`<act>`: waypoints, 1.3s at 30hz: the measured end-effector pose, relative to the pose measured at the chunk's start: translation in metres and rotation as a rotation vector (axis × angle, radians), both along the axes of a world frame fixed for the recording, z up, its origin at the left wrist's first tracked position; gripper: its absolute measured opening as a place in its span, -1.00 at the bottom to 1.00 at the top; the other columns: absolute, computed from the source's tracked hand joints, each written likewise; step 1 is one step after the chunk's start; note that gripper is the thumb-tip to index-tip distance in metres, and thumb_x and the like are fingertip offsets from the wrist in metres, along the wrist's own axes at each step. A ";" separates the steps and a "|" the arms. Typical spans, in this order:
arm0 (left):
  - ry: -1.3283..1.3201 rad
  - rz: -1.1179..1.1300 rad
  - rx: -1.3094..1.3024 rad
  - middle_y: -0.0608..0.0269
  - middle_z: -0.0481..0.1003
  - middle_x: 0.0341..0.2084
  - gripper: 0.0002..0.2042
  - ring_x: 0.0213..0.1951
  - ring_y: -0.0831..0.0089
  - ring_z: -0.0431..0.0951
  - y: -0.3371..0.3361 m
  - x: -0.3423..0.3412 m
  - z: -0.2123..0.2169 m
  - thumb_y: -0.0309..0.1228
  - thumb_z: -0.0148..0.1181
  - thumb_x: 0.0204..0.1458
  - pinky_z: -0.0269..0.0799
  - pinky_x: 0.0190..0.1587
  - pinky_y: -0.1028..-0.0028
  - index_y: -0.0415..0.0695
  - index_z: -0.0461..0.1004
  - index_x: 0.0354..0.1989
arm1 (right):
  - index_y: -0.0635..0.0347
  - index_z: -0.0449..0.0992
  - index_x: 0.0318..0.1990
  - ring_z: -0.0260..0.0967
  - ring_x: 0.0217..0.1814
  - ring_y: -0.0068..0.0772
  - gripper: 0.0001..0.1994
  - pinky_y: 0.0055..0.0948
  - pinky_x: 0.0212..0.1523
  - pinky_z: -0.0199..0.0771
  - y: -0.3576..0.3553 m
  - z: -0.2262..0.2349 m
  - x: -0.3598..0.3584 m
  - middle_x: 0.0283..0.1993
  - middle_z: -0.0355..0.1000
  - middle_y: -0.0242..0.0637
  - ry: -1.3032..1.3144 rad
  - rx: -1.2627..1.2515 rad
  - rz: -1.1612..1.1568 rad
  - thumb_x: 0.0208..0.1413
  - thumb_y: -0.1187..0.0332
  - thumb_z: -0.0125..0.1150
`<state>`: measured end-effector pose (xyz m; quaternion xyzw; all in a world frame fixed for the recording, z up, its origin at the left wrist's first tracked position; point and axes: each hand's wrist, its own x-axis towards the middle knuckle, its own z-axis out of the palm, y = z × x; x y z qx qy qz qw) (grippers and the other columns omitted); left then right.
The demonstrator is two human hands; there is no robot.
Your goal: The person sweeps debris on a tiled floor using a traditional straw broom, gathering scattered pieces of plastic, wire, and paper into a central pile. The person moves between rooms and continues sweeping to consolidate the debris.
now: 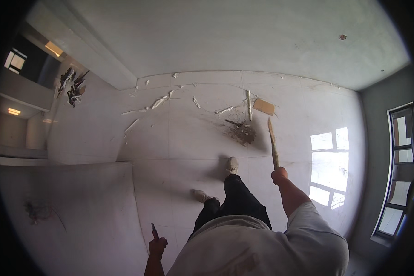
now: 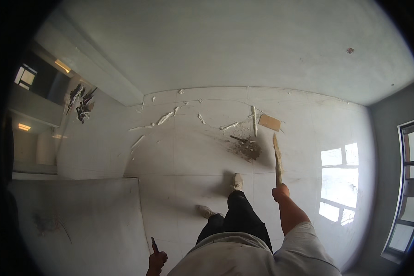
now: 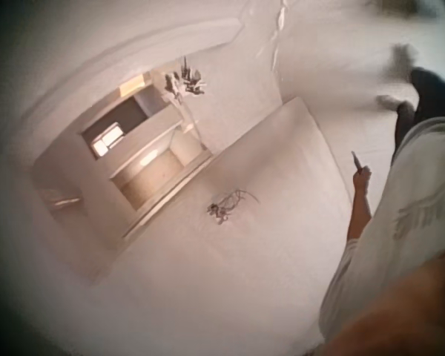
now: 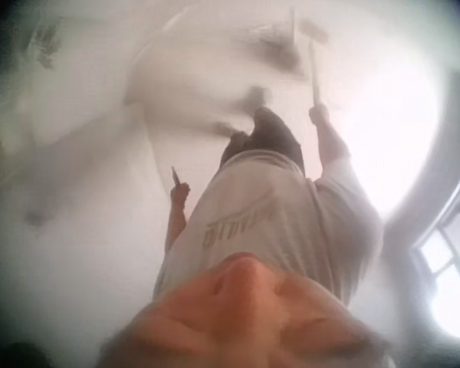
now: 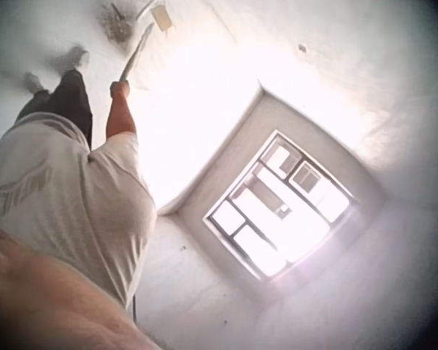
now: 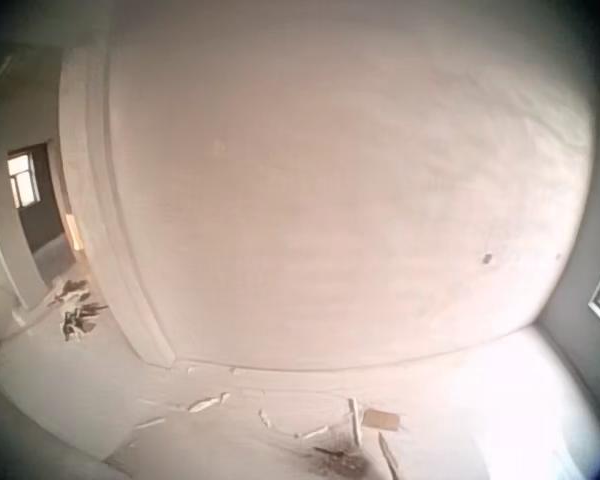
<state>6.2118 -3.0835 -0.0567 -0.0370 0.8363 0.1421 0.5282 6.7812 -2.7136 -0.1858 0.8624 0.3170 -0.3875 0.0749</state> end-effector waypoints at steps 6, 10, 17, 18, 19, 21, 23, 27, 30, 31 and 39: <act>0.084 -0.070 0.060 0.16 0.53 -0.56 -0.73 -0.54 0.48 0.47 0.059 0.018 0.020 -0.29 0.24 -0.02 0.34 -0.47 0.49 -0.32 0.53 -0.39 | 0.39 0.55 -0.20 0.61 -0.32 -0.15 -0.74 -0.20 -0.38 0.63 0.039 -0.103 -0.066 -0.27 0.57 0.03 0.195 -0.129 0.018 0.04 0.38 0.09; 0.077 -0.347 -0.084 0.13 0.59 -0.51 -0.66 -0.42 0.38 0.56 0.108 0.052 0.025 -0.21 0.23 -0.03 0.46 -0.32 0.39 -0.33 0.57 -0.40 | 0.23 0.52 -0.16 0.53 -0.40 -0.27 -0.76 -0.25 -0.44 0.53 0.065 -0.127 -0.195 -0.38 0.53 -0.14 0.419 -0.048 0.380 0.05 0.33 0.11; 0.095 -0.434 -0.024 0.14 0.61 -0.45 -0.66 -0.37 0.37 0.59 0.190 0.077 0.021 -0.20 0.26 0.00 0.48 -0.25 0.39 -0.31 0.60 -0.33 | 0.09 0.42 0.09 0.56 -0.23 -0.06 -0.60 -0.13 -0.23 0.56 0.182 0.002 -0.207 -0.22 0.55 -0.05 0.597 0.073 0.255 0.05 0.36 0.00; 0.094 -0.402 0.007 0.14 0.61 -0.45 -0.67 -0.37 0.38 0.59 0.203 0.080 0.023 -0.21 0.25 0.01 0.48 -0.25 0.39 -0.32 0.60 -0.32 | 0.04 0.39 0.19 0.54 -0.07 0.04 -0.52 -0.10 -0.06 0.54 0.192 0.024 -0.177 -0.09 0.55 0.01 0.410 0.220 0.459 0.04 0.34 0.00; 0.089 -0.391 0.043 0.14 0.61 -0.44 -0.67 -0.37 0.38 0.59 0.220 0.081 0.024 -0.22 0.25 0.02 0.48 -0.25 0.39 -0.32 0.60 -0.31 | -0.09 0.29 0.31 0.41 0.13 0.14 -0.41 -0.08 0.16 0.39 0.186 -0.007 -0.140 0.07 0.47 0.07 0.415 0.231 0.395 0.01 0.31 0.01; 0.082 -0.403 0.111 0.13 0.61 -0.43 -0.68 -0.36 0.37 0.59 0.232 0.083 0.018 -0.23 0.23 0.03 0.49 -0.23 0.39 -0.32 0.61 -0.29 | -0.09 0.25 0.34 0.41 0.11 0.15 -0.36 -0.06 0.16 0.40 0.202 0.017 -0.071 0.07 0.47 0.07 0.304 0.164 0.368 -0.01 0.32 0.05; 0.092 -0.428 0.145 0.13 0.62 -0.43 -0.68 -0.35 0.37 0.59 0.251 0.094 0.022 -0.23 0.23 0.03 0.49 -0.22 0.39 -0.31 0.61 -0.29 | -0.11 0.25 0.34 0.45 0.01 0.21 -0.35 0.02 0.08 0.44 0.205 0.009 0.003 -0.06 0.50 0.15 0.144 0.228 0.350 -0.02 0.35 0.03; 0.078 -0.558 0.025 0.12 0.62 -0.41 -0.66 -0.32 0.37 0.60 0.297 0.116 0.035 -0.20 0.23 0.04 0.49 -0.20 0.38 -0.30 0.61 -0.28 | 0.13 0.30 0.27 0.53 -0.16 0.15 -0.43 -0.02 -0.09 0.54 0.227 -0.043 0.132 -0.15 0.53 0.13 -0.210 0.223 0.255 0.00 0.41 -0.02; 0.106 -0.620 -0.061 0.13 0.62 -0.41 -0.66 -0.31 0.36 0.61 0.318 0.125 0.046 -0.19 0.23 0.03 0.48 -0.19 0.37 -0.29 0.62 -0.29 | 0.37 0.48 -0.11 0.55 -0.18 0.09 -0.71 -0.07 -0.17 0.57 0.266 -0.068 0.167 -0.25 0.55 0.12 -0.069 0.108 -0.039 0.01 0.43 0.00; 0.115 -0.613 -0.075 0.13 0.62 -0.41 -0.66 -0.31 0.36 0.61 0.314 0.125 0.047 -0.19 0.23 0.03 0.48 -0.19 0.36 -0.28 0.62 -0.29 | 0.38 0.52 -0.24 0.57 -0.23 0.06 -0.78 -0.11 -0.23 0.59 0.286 -0.056 0.153 -0.29 0.56 0.10 -0.013 0.018 -0.127 0.01 0.44 0.02; 0.143 -0.547 -0.064 0.13 0.61 -0.45 -0.67 -0.32 0.34 0.61 0.325 0.118 0.064 -0.17 0.23 0.00 0.48 -0.19 0.35 -0.25 0.63 -0.33 | 0.33 0.31 0.17 0.40 0.15 0.14 -0.52 -0.12 0.19 0.39 0.283 -0.080 -0.114 0.05 0.45 0.20 0.326 -0.012 0.266 0.06 0.36 -0.04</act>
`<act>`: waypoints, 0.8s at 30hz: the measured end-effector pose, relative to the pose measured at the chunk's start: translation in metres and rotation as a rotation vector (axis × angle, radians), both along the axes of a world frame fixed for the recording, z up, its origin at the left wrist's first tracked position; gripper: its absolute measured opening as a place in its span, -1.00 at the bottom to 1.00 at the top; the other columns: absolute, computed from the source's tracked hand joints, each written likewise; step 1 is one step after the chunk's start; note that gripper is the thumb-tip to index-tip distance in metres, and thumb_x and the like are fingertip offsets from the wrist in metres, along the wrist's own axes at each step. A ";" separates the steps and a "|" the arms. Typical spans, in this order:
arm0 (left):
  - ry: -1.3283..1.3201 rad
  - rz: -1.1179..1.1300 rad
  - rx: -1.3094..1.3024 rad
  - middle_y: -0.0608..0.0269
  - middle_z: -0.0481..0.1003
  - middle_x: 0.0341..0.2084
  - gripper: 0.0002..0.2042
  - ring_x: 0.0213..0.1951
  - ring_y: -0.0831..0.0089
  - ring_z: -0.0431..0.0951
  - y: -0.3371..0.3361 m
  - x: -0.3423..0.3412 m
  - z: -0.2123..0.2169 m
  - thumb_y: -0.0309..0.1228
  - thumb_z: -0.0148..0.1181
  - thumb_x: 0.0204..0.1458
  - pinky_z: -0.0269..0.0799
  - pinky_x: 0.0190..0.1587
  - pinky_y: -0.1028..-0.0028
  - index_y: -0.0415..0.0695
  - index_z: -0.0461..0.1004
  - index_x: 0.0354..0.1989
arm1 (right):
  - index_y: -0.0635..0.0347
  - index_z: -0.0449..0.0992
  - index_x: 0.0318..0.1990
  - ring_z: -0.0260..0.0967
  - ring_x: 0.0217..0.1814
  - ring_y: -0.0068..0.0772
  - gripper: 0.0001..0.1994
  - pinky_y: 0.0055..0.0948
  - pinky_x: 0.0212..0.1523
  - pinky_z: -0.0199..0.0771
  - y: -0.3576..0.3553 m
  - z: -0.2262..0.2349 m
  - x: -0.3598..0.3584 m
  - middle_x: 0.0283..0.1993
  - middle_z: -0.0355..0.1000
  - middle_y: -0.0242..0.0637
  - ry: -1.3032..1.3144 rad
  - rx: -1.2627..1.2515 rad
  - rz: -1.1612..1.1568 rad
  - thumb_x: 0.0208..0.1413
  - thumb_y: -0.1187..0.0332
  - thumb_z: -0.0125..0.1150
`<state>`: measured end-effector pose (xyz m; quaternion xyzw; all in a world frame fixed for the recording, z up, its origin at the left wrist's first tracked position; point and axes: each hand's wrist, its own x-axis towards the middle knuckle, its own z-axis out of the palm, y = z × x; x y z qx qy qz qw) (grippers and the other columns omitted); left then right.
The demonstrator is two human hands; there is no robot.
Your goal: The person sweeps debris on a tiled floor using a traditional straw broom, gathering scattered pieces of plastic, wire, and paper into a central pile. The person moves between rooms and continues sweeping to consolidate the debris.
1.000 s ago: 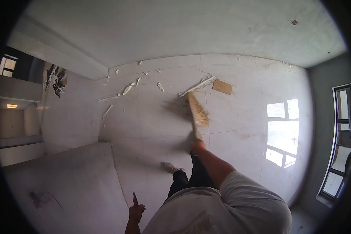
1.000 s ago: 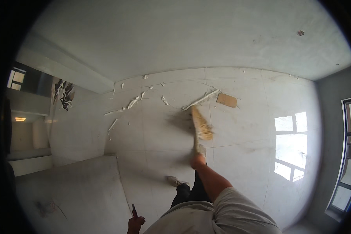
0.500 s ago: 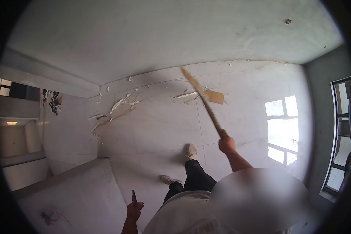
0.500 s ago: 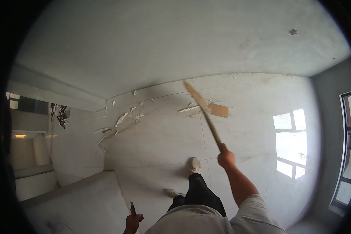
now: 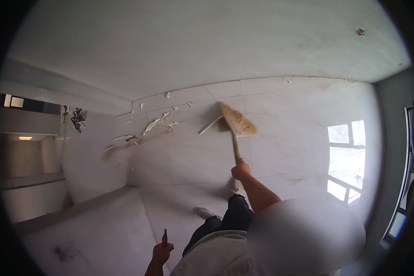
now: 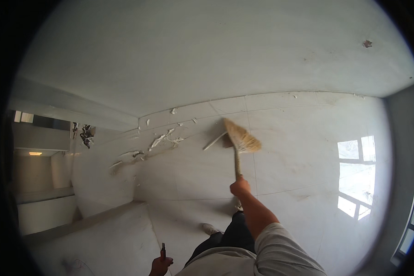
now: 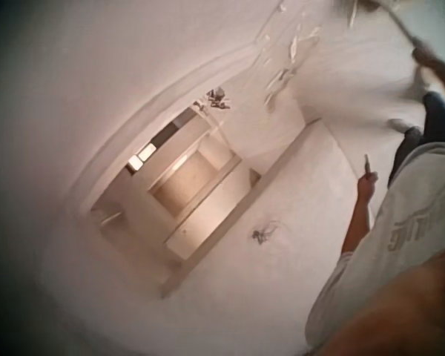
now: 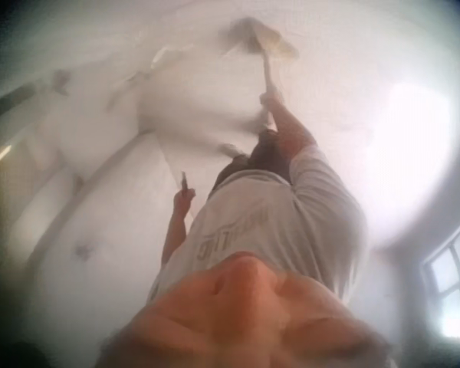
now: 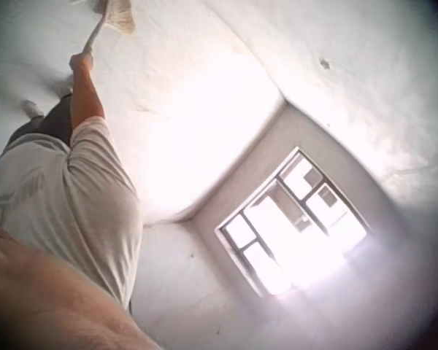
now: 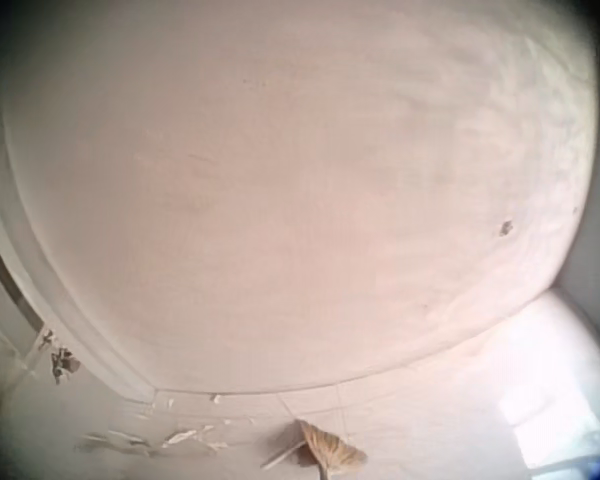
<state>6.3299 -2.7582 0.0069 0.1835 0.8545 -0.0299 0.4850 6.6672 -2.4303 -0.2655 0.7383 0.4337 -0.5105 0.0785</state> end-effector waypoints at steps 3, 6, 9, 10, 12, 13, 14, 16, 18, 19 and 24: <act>-0.004 0.007 0.046 0.12 0.59 -0.48 -0.66 -0.33 0.31 0.60 -0.005 -0.020 -0.001 -0.13 0.21 0.00 0.47 -0.20 0.34 -0.22 0.62 -0.36 | 0.18 0.35 0.17 0.40 0.16 0.13 -0.53 -0.11 0.18 0.39 0.003 0.005 -0.098 0.04 0.46 0.14 0.207 -0.009 0.093 0.04 0.37 -0.03; -0.001 -0.043 0.063 0.11 0.57 -0.50 -0.64 -0.34 0.29 0.59 -0.035 -0.056 -0.019 -0.10 0.19 0.01 0.46 -0.22 0.32 -0.20 0.60 -0.38 | 0.08 0.35 0.19 0.41 0.11 0.19 -0.51 -0.03 0.13 0.40 0.010 0.032 -0.154 0.03 0.48 0.10 0.234 0.146 0.155 0.03 0.35 -0.04; -0.015 -0.017 0.088 0.10 0.57 -0.50 -0.64 -0.34 0.27 0.59 -0.050 -0.084 -0.024 -0.08 0.18 0.02 0.44 -0.23 0.30 -0.19 0.59 -0.39 | 0.10 0.31 0.21 0.42 0.06 0.26 -0.50 0.04 0.10 0.41 0.006 0.045 -0.166 0.02 0.47 0.12 0.184 0.298 0.146 0.04 0.33 -0.05; -0.018 0.014 0.101 0.10 0.57 -0.50 -0.63 -0.34 0.26 0.59 -0.057 -0.095 -0.030 -0.07 0.18 0.02 0.44 -0.23 0.30 -0.20 0.59 -0.40 | 0.08 0.26 0.28 0.40 0.07 0.27 -0.44 0.04 0.12 0.40 0.003 0.044 -0.159 0.05 0.46 0.14 0.153 0.327 0.151 0.05 0.31 -0.04; -0.026 0.086 0.081 0.11 0.58 -0.50 -0.61 -0.34 0.26 0.59 -0.068 -0.119 -0.042 -0.07 0.18 0.02 0.44 -0.23 0.30 -0.22 0.59 -0.40 | 0.04 0.13 0.37 0.38 0.10 0.31 -0.37 0.02 0.15 0.40 -0.001 0.061 -0.141 0.05 0.43 0.23 0.035 0.248 0.167 0.06 0.31 -0.03; -0.034 0.117 0.046 0.12 0.59 -0.49 -0.60 -0.34 0.26 0.60 -0.066 -0.134 -0.047 -0.06 0.18 0.02 0.44 -0.22 0.31 -0.23 0.59 -0.40 | 0.08 0.14 0.36 0.42 0.07 0.26 -0.37 0.03 0.12 0.42 -0.007 0.054 -0.135 0.01 0.45 0.22 -0.029 0.274 0.170 0.05 0.32 -0.04; -0.049 0.146 0.013 0.12 0.59 -0.49 -0.60 -0.34 0.26 0.60 -0.071 -0.150 -0.058 -0.06 0.18 0.03 0.44 -0.22 0.31 -0.24 0.59 -0.41 | 0.12 0.16 0.34 0.45 0.04 0.21 -0.38 0.03 0.08 0.43 -0.014 0.048 -0.127 -0.02 0.47 0.21 -0.099 0.304 0.172 0.05 0.34 -0.04; -0.074 0.211 0.022 0.15 0.60 -0.46 -0.58 -0.34 0.32 0.59 -0.091 -0.190 -0.089 -0.07 0.20 0.01 0.45 -0.21 0.35 -0.28 0.59 -0.38 | 0.17 0.20 0.29 0.50 -0.02 0.13 -0.41 0.00 0.08 0.46 -0.026 0.019 -0.125 -0.02 0.49 0.18 -0.131 0.091 0.054 0.06 0.30 0.05; -0.096 0.272 -0.041 0.18 0.59 -0.45 -0.59 -0.36 0.39 0.56 -0.089 -0.228 -0.103 -0.11 0.25 -0.03 0.46 -0.23 0.39 -0.32 0.59 -0.36 | 0.16 0.41 0.07 0.55 -0.11 -0.04 -0.54 -0.08 -0.08 0.53 -0.046 -0.024 -0.133 -0.10 0.54 0.03 -0.309 0.017 0.776 0.02 0.15 0.19; -0.116 0.359 0.034 0.13 0.62 -0.44 -0.57 -0.34 0.33 0.60 -0.097 -0.245 -0.112 -0.06 0.22 -0.02 0.46 -0.20 0.33 -0.28 0.61 -0.34 | 0.14 0.51 -0.05 0.58 -0.15 -0.12 -0.58 -0.13 -0.17 0.55 -0.047 -0.017 -0.162 -0.14 0.57 -0.05 -0.334 0.002 1.118 0.00 0.08 0.25; -0.119 0.517 0.058 0.20 0.59 -0.49 -0.63 -0.40 0.40 0.55 -0.095 -0.326 -0.087 -0.14 0.28 -0.04 0.44 -0.25 0.37 -0.29 0.60 -0.37 | -0.04 0.65 -0.46 0.60 -0.38 -0.26 -0.73 -0.21 -0.42 0.53 -0.115 -0.027 -0.405 -0.45 0.59 -0.30 -0.135 0.036 1.379 -0.09 0.00 0.35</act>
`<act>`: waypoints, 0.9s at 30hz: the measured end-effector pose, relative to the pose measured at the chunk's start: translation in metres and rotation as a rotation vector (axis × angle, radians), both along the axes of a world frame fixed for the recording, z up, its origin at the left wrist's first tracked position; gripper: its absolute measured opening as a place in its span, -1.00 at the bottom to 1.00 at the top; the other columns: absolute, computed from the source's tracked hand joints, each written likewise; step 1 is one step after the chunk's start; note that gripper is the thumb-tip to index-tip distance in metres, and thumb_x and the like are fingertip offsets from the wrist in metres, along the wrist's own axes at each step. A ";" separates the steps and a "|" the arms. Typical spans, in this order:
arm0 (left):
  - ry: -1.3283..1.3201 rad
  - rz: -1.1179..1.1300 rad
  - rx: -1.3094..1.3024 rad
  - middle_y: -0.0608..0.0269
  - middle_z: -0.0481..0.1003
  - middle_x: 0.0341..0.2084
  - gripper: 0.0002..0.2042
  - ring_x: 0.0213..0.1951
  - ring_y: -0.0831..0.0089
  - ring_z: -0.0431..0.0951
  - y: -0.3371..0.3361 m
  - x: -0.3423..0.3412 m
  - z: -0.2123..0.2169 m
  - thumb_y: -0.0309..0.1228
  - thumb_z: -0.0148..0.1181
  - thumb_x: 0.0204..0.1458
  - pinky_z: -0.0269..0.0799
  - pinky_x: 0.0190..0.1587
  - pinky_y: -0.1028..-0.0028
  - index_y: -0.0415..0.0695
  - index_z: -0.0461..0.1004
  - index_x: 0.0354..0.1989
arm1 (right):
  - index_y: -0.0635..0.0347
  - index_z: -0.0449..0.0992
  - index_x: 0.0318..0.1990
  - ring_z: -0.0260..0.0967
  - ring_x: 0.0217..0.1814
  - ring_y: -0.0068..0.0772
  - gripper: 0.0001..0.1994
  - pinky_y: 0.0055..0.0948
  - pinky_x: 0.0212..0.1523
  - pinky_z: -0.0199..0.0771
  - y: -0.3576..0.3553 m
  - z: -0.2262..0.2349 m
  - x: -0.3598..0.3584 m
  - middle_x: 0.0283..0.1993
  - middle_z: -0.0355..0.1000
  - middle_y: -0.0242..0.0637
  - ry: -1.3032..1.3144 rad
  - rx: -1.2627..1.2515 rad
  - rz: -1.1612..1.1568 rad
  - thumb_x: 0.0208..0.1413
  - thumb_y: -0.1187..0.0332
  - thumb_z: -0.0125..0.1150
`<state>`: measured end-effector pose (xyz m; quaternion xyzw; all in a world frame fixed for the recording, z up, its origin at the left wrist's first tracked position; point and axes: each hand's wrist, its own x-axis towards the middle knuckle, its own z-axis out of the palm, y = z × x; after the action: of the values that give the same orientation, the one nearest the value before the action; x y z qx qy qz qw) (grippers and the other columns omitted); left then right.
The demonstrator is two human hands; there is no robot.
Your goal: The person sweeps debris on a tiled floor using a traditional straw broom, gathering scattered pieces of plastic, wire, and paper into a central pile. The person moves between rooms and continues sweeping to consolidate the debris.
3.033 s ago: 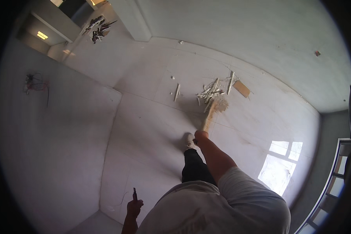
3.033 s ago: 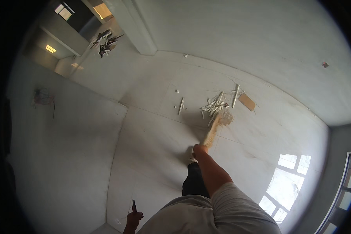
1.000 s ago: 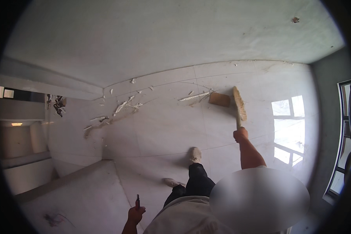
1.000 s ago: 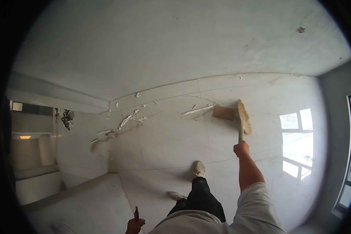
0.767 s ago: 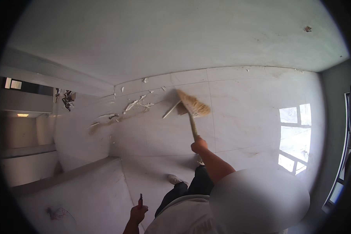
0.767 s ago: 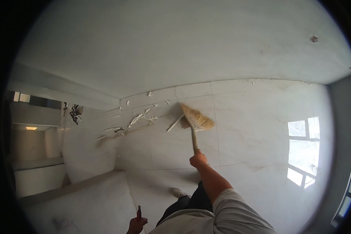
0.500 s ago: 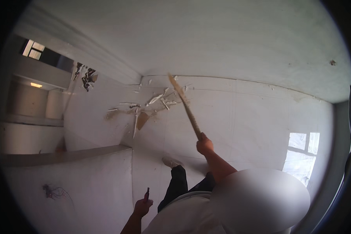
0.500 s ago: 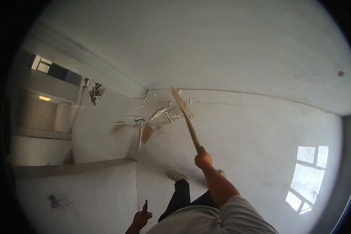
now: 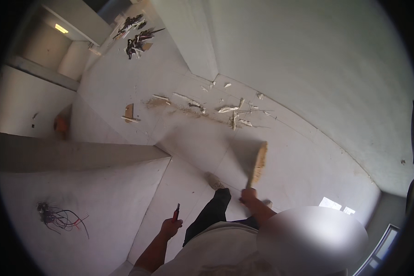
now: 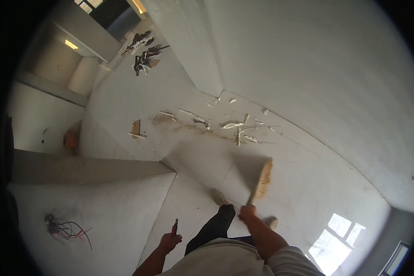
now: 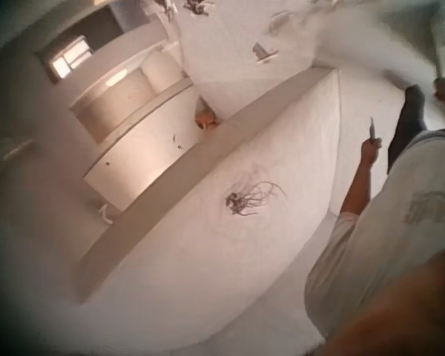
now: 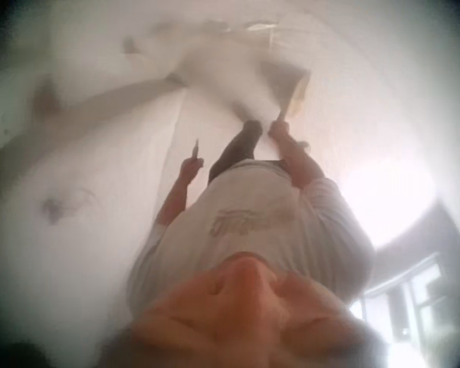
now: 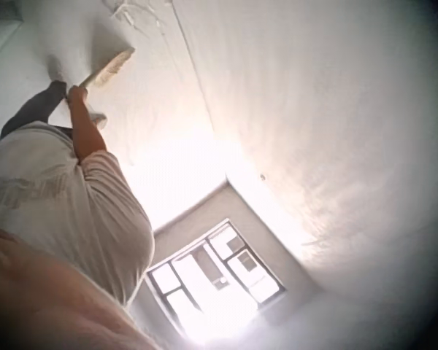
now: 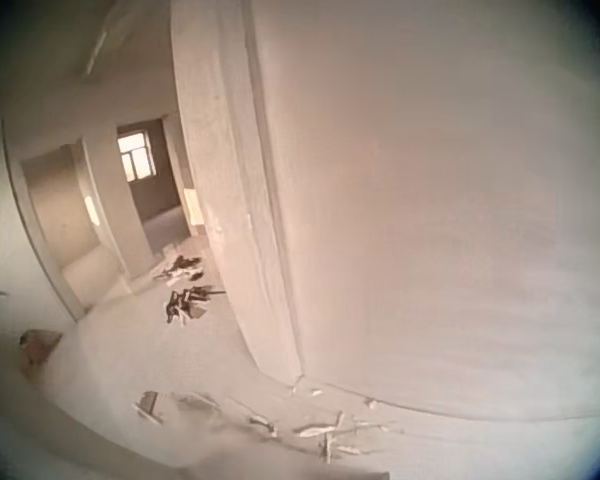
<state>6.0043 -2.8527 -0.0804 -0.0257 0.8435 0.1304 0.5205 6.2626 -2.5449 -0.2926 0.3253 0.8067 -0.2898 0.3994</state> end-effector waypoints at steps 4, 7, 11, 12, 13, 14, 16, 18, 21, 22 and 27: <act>0.020 0.231 0.139 0.19 0.56 -0.48 -0.69 -0.38 0.46 0.54 -0.038 -0.053 -0.003 -0.26 0.28 -0.02 0.43 -0.30 0.43 -0.32 0.57 -0.31 | 0.10 0.57 -0.22 0.49 -0.49 -0.27 -0.83 -0.31 -0.60 0.46 0.001 0.048 -0.196 -0.45 0.51 -0.24 0.156 -0.370 -0.639 0.07 0.29 0.21; 0.036 0.363 0.100 0.19 0.54 -0.52 -0.74 -0.45 0.47 0.51 -0.061 -0.074 -0.006 -0.29 0.24 -0.01 0.40 -0.38 0.45 -0.31 0.55 -0.39 | 0.13 0.44 0.06 0.38 -0.57 -0.34 -0.68 -0.34 -0.66 0.39 0.040 0.095 -0.268 -0.50 0.41 -0.24 0.154 -0.704 -1.364 0.14 0.33 0.17; -0.067 0.499 0.025 0.23 0.52 -0.58 -0.76 -0.56 0.52 0.47 -0.106 -0.082 -0.029 -0.28 0.22 -0.03 0.35 -0.52 0.48 -0.25 0.52 -0.47 | -0.08 0.31 0.29 0.32 -0.63 -0.46 -0.45 -0.41 -0.67 0.33 0.071 0.127 -0.259 -0.51 0.36 -0.31 0.368 -0.560 -1.230 0.09 0.38 0.19; -0.064 0.503 0.004 0.24 0.51 -0.59 -0.76 -0.57 0.53 0.46 -0.102 -0.084 -0.025 -0.28 0.23 -0.04 0.34 -0.53 0.49 -0.24 0.52 -0.49 | -0.12 0.29 0.31 0.32 -0.64 -0.47 -0.42 -0.42 -0.68 0.33 0.086 0.130 -0.237 -0.52 0.35 -0.32 0.373 -0.526 -1.227 0.09 0.40 0.19; -0.060 0.504 -0.019 0.26 0.50 -0.60 -0.77 -0.59 0.54 0.45 -0.097 -0.083 -0.019 -0.28 0.23 -0.04 0.33 -0.55 0.50 -0.23 0.51 -0.50 | -0.13 0.29 0.31 0.30 -0.66 -0.47 -0.42 -0.43 -0.70 0.32 0.096 0.128 -0.214 -0.53 0.34 -0.33 0.387 -0.449 -1.251 0.08 0.42 0.18; -0.062 0.503 -0.037 0.27 0.49 -0.61 -0.78 -0.60 0.56 0.44 -0.088 -0.081 -0.011 -0.29 0.23 -0.04 0.31 -0.56 0.51 -0.23 0.50 -0.51 | -0.14 0.30 0.30 0.29 -0.68 -0.47 -0.42 -0.43 -0.72 0.31 0.109 0.126 -0.188 -0.54 0.32 -0.34 0.400 -0.364 -1.274 0.08 0.44 0.18; -0.090 0.540 -0.034 0.28 0.50 -0.60 -0.79 -0.61 0.56 0.44 -0.084 -0.076 -0.009 -0.28 0.21 -0.02 0.31 -0.58 0.53 -0.19 0.50 -0.50 | -0.13 0.28 0.31 0.27 -0.71 -0.46 -0.41 -0.40 -0.77 0.26 0.137 0.124 -0.138 -0.54 0.31 -0.34 0.350 -0.141 -1.215 0.07 0.46 0.18; -0.115 0.564 -0.004 0.28 0.53 -0.58 -0.78 -0.61 0.56 0.44 -0.083 -0.071 -0.016 -0.23 0.18 0.01 0.29 -0.60 0.56 -0.15 0.52 -0.45 | -0.04 0.34 0.18 0.25 -0.74 -0.41 -0.56 -0.35 -0.81 0.23 0.169 0.109 -0.097 -0.58 0.29 -0.34 0.295 0.009 -1.223 0.11 0.43 0.13; -0.208 0.694 0.036 0.32 0.46 -0.64 -0.81 -0.64 0.58 0.40 -0.079 -0.077 -0.017 -0.31 0.21 -0.01 0.24 -0.61 0.56 -0.17 0.48 -0.53 | 0.16 0.37 -0.23 0.29 -0.74 -0.23 -0.90 -0.27 -0.82 0.21 0.235 0.097 -0.075 -0.63 0.33 -0.22 0.110 -0.326 -1.518 0.19 0.36 0.02; -0.270 0.753 0.089 0.33 0.44 -0.68 -0.81 -0.66 0.60 0.38 -0.074 -0.083 -0.022 -0.35 0.22 -0.03 0.21 -0.62 0.56 -0.18 0.47 -0.57 | 0.18 0.40 -0.22 0.34 -0.69 -0.23 -0.87 -0.28 -0.81 0.24 0.257 0.058 -0.051 -0.56 0.39 -0.12 0.038 -0.089 -1.530 0.18 0.34 0.04; -0.022 0.677 0.014 0.30 0.47 -0.66 -0.79 -0.66 0.61 0.35 -0.009 -0.091 0.008 -0.32 0.26 -0.08 0.18 -0.62 0.54 -0.24 0.52 -0.53 | 0.17 0.42 -0.09 0.38 -0.65 -0.25 -0.79 -0.29 -0.80 0.27 0.340 -0.005 -0.069 -0.55 0.40 -0.07 -0.065 -0.016 -1.788 0.17 0.31 0.08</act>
<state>5.9133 -2.8615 -0.0721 -0.3022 0.7804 0.3014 0.4569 6.1941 -2.2048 -0.2972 0.8377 0.2378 -0.4892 0.0491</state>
